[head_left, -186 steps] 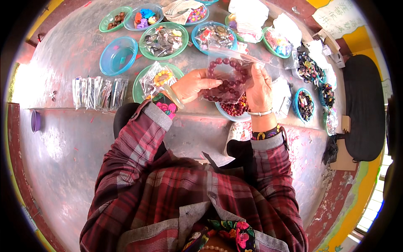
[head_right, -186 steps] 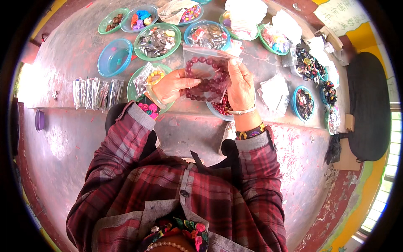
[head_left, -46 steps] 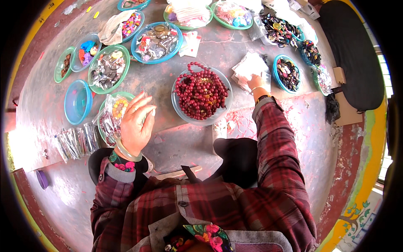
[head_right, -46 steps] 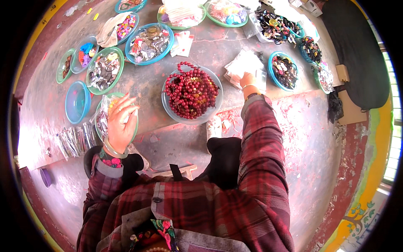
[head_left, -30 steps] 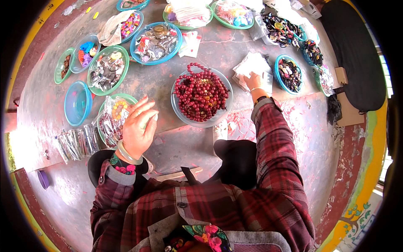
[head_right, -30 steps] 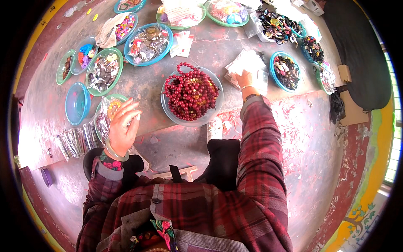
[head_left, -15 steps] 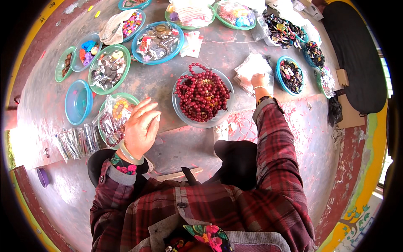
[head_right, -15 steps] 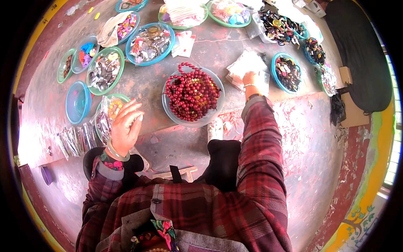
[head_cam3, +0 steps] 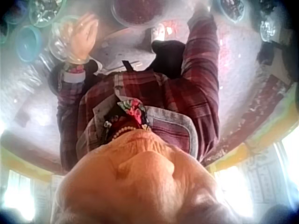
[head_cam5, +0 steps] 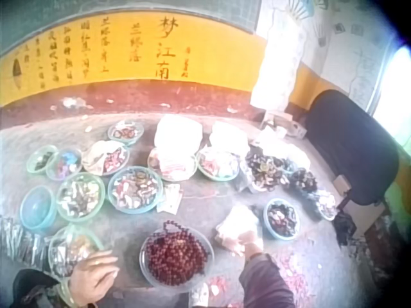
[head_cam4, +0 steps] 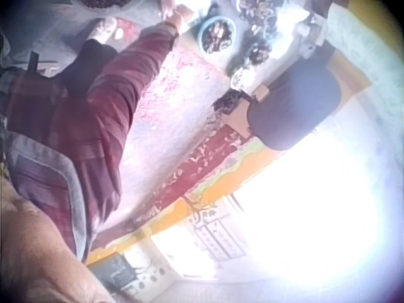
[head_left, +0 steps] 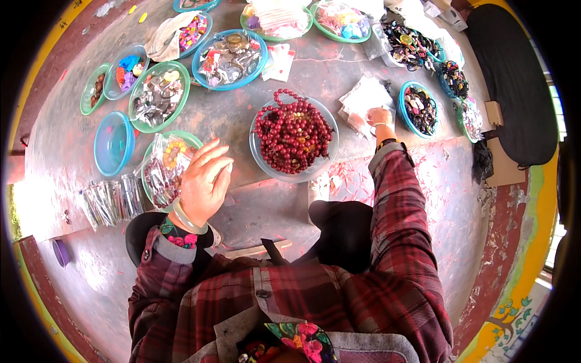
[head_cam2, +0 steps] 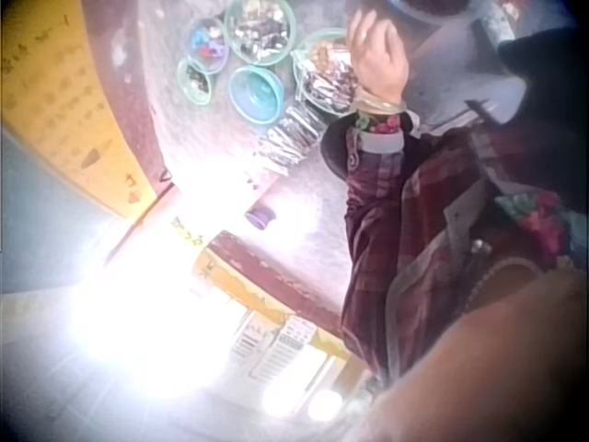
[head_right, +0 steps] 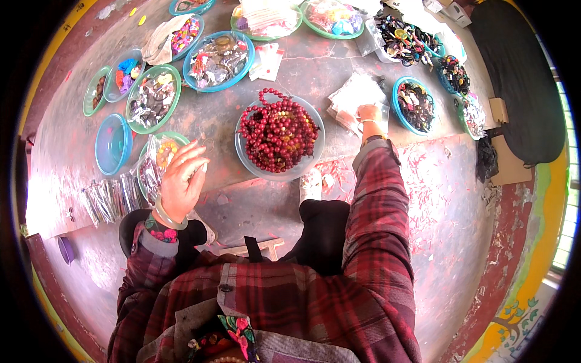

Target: The person sits on the floor and repeatedly picks up strands of red beads from a bowl, places them into small clear plastic bags, and sets the filled bags aside. The workspace includes multiple bowls of beads and stacks of empty bags.

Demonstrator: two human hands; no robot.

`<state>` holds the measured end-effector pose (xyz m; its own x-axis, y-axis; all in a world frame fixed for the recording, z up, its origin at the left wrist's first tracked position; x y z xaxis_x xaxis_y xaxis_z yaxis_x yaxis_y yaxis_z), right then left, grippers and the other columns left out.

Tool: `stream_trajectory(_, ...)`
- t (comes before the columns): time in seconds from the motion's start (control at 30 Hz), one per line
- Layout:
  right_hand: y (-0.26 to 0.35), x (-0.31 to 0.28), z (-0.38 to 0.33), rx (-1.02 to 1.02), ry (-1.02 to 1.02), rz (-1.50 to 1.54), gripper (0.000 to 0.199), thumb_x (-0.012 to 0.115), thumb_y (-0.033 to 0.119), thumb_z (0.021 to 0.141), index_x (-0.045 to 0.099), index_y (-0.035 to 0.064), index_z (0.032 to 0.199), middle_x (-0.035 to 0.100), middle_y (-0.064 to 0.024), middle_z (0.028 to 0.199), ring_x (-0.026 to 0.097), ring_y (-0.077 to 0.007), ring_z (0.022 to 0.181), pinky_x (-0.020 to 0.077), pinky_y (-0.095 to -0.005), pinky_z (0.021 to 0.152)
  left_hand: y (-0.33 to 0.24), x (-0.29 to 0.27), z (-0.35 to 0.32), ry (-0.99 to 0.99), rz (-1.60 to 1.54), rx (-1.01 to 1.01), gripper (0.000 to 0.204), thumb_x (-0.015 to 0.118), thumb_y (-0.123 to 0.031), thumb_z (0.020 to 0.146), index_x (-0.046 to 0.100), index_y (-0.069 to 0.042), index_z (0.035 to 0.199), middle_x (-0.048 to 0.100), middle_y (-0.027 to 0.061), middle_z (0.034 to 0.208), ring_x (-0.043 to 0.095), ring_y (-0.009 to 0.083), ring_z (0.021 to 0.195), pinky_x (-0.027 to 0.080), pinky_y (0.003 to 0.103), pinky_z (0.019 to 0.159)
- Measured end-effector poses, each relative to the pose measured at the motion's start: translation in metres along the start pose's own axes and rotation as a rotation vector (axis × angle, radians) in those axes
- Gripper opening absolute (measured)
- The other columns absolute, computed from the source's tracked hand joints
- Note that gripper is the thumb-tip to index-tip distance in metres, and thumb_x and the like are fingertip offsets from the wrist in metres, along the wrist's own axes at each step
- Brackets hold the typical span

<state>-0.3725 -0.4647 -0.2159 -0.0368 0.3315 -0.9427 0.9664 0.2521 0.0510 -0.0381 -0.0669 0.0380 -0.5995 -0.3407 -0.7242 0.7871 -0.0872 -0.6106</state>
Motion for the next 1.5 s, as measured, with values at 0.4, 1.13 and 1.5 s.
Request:
stream_trajectory(0.4,-0.002,-0.036,-0.029,0.037,-0.197,1.216,0.012,0.059,0.017,0.077,0.066,0.0103,0.084,0.065,0.0015,0.082,0.058,-0.0095,0.076,0.0414,-0.0231,0.058,-0.003,0.001,0.001,-0.009,-0.005,0.031,0.011,0.059,-0.005,0.079,0.061,0.001,0.089,0.061,0.0173,0.101,0.053,0.0356,0.106,0.042,0.04,0.09)
stream_trajectory(1.13,0.271,-0.167,-0.248,-0.385,0.261,1.285,0.013,0.066,0.006,0.076,0.067,-0.0034,0.085,0.066,-0.0073,0.072,0.059,-0.0099,0.058,0.0477,-0.0217,0.055,-0.01,-0.022,-0.017,-0.202,-0.233,0.004,0.011,0.058,-0.006,0.082,0.061,0.0,0.091,0.062,0.0135,0.093,0.06,0.0264,0.084,0.047,0.032,0.076)
stream_trajectory(1.5,0.333,-0.124,-0.307,-0.514,0.186,1.227,0.012,0.066,0.008,0.075,0.065,-0.0038,0.079,0.063,-0.0043,0.066,0.055,-0.0081,0.055,0.0453,-0.0223,0.051,0.012,0.002,-0.029,-0.074,-0.94,-0.402,0.009,0.051,-0.008,0.091,0.054,0.0,0.089,0.058,0.0021,0.081,0.056,0.0068,0.071,0.048,0.021,0.061)
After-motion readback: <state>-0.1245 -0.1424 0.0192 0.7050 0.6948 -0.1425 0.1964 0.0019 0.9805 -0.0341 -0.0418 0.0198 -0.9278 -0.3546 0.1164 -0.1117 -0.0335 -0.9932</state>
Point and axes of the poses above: each hand's wrist, its own z-axis towards the middle knuckle, its own x-axis out of the palm, y = z × x, the point moved 7 cm from there along z, towards the middle knuckle
